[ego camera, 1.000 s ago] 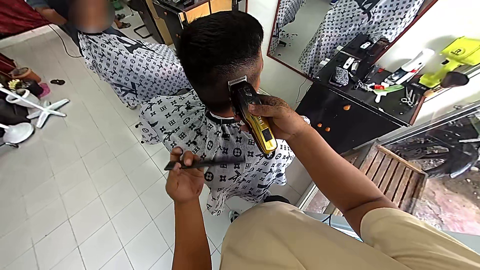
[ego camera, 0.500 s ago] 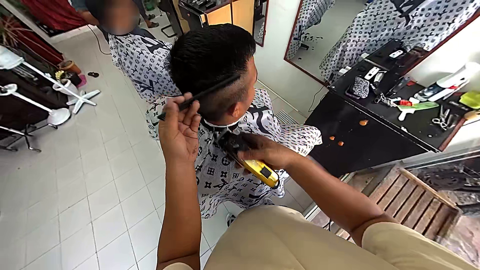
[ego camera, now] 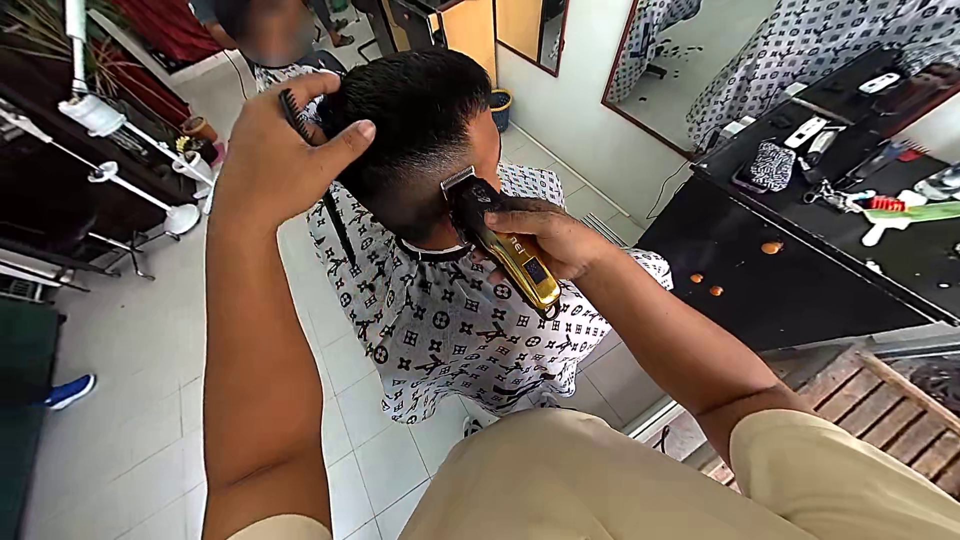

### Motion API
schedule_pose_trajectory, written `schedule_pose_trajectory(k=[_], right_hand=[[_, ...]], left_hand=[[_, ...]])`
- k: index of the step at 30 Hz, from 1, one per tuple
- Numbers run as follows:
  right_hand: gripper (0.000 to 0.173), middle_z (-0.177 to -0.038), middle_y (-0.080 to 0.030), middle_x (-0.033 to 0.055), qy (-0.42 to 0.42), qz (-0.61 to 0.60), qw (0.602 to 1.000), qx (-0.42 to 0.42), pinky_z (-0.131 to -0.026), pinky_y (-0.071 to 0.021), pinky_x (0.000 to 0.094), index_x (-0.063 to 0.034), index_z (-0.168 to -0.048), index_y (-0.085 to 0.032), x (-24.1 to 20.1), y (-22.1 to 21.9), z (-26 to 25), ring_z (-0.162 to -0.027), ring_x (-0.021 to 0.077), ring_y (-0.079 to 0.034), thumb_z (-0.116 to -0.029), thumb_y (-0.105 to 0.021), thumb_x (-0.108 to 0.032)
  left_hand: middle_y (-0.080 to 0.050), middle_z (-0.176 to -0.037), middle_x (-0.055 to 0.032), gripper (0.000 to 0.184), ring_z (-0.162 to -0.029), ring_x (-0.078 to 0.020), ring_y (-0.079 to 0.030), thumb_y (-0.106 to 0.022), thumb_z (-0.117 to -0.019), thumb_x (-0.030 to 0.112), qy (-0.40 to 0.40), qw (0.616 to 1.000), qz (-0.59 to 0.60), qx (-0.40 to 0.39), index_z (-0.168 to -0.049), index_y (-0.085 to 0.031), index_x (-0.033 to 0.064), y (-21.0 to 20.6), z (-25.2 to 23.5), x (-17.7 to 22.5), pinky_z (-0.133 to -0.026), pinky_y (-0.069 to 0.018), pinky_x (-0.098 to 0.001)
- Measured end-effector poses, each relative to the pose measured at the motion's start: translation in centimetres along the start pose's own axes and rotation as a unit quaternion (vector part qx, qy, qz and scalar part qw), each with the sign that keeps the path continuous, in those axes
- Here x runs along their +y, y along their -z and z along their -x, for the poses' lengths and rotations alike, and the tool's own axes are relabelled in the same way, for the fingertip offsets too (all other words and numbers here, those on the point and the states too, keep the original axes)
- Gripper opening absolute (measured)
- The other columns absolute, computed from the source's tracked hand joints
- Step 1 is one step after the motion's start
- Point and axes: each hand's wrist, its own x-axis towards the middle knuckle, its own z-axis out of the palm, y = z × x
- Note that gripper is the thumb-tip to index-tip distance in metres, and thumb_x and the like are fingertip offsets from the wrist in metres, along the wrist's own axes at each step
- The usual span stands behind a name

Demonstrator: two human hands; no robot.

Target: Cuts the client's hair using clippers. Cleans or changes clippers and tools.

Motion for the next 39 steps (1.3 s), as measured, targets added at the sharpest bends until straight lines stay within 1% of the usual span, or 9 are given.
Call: schedule_pose_trajectory(k=[5, 9, 11, 14, 17, 22, 29, 32, 39], right_hand=[[0.027, -0.107, -0.07, 0.0122, 0.029, -0.049, 0.998, -0.033, -0.072, -0.0638, 0.0385, -0.01, -0.127, -0.054, 0.0, 0.2, -0.1, -0.091, 0.0227, -0.072, -0.1061, -0.048, -0.026], [0.052, -0.112, -0.068, 0.0067, 0.085, -0.12, 0.989, 0.024, -0.078, -0.0631, 0.0411, -0.018, -0.135, -0.053, 3.5, 0.4, 2.3, -0.094, 0.0195, -0.071, -0.0914, -0.071, -0.04], [0.053, -0.117, -0.068, 0.0072, 0.069, -0.192, 0.977, 0.06, -0.086, -0.0611, 0.0417, -0.0184, -0.137, -0.053, 6.5, 0.6, 4.0, -0.099, 0.0202, -0.07, -0.097, -0.063, -0.051], [0.046, -0.113, -0.068, 0.0066, 0.02, -0.181, 0.98, 0.079, -0.075, -0.0599, 0.0321, -0.0152, -0.137, -0.048, 9.8, 1.0, 5.8, -0.088, 0.0159, -0.069, -0.1019, -0.054, -0.044], [0.046, -0.086, -0.067, 0.005, 0.032, -0.103, 0.989, 0.103, -0.058, -0.0584, 0.0263, -0.0073, -0.123, -0.05, 10.7, 0.9, 6.2, -0.063, 0.0122, -0.065, -0.0842, -0.073, -0.016], [0.049, -0.084, -0.068, 0.0047, 0.083, 0.012, 0.99, 0.114, -0.054, -0.0578, 0.0243, -0.0079, -0.129, -0.048, 9.0, 1.4, 6.1, -0.057, 0.0115, -0.064, -0.0862, -0.072, -0.014], [0.053, -0.094, -0.071, 0.0056, 0.118, 0.113, 0.984, 0.07, -0.05, -0.0566, 0.0259, -0.0075, -0.135, -0.048, 4.7, 3.4, 4.3, -0.056, 0.0115, -0.063, -0.0936, -0.068, -0.032], [0.041, -0.09, -0.069, 0.0043, 0.082, 0.075, 0.994, 0.002, -0.06, -0.062, 0.0322, -0.0075, -0.127, -0.052, 2.3, 4.7, 2.6, -0.068, 0.0146, -0.069, -0.0931, -0.062, -0.028], [0.027, -0.092, -0.07, 0.0111, 0.037, 0.087, 0.995, -0.042, -0.059, -0.0636, 0.0347, -0.0028, -0.121, -0.055, -1.7, 5.3, -0.4, -0.073, 0.0205, -0.073, -0.0996, -0.06, -0.019]], left_hand=[[-0.069, -0.096, -0.0074, 0.065, -0.072, -0.0131, -0.059, -0.067, -0.0929, 0.054, -0.003, 1.0, -0.029, -0.013, -0.144, -0.056, 0.0166, -0.5, -0.1, 0.2, -0.076, -0.0515, -0.0417], [-0.064, -0.086, 0.0039, 0.049, -0.065, -0.0018, -0.054, -0.069, -0.0957, 0.042, -0.004, 0.99, 0.113, 0.087, -0.137, -0.06, 0.0166, -0.7, 1.5, 0.1, -0.066, -0.0492, -0.0242], [-0.058, -0.075, 0.0125, 0.012, -0.063, 0.0022, -0.056, -0.053, -0.1045, 0.018, -0.008, 0.909, 0.384, 0.158, -0.115, -0.058, 0.0206, -1.8, 3.3, 0.8, -0.061, -0.0505, -0.0145], [-0.066, -0.096, 0.0117, 0.032, -0.083, -0.001, -0.066, -0.022, -0.1128, 0.027, 0.006, 0.78, 0.604, 0.165, -0.115, -0.054, 0.0251, -4.8, 6.8, 3.0, -0.071, -0.0569, -0.0167], [-0.068, -0.113, 0.0129, 0.037, -0.096, 0.0016, -0.069, -0.023, -0.1137, 0.037, 0.052, 0.758, 0.627, 0.171, -0.119, -0.059, 0.028, -8.2, 8.6, 4.4, -0.078, -0.0572, -0.0131], [-0.074, -0.119, -0.002, 0.03, -0.099, -0.009, -0.073, -0.038, -0.1126, 0.023, 0.075, 0.786, 0.584, 0.188, -0.119, -0.065, 0.0117, -10.9, 9.1, 4.4, -0.078, -0.0609, -0.0208], [-0.076, -0.106, 0.0013, 0.02, -0.093, -0.0114, -0.074, -0.042, -0.1081, 0.018, 0.004, 0.837, 0.532, 0.127, -0.115, -0.061, 0.0186, -9.9, 8.5, 2.6, -0.078, -0.0623, -0.026], [-0.067, -0.075, 0.0134, 0.023, -0.067, -0.0033, -0.066, -0.037, -0.1053, 0.016, -0.039, 0.865, 0.473, 0.161, -0.123, -0.049, 0.0219, -7.9, 7.5, 1.1, -0.065, -0.0586, -0.0222], [-0.061, -0.076, 0.0124, 0.066, -0.057, 0.0027, -0.058, -0.066, -0.0976, 0.022, 0.002, 0.961, 0.228, 0.155, -0.154, -0.035, 0.0099, -6.4, 5.5, 0.2, -0.057, -0.0512, -0.0145]])
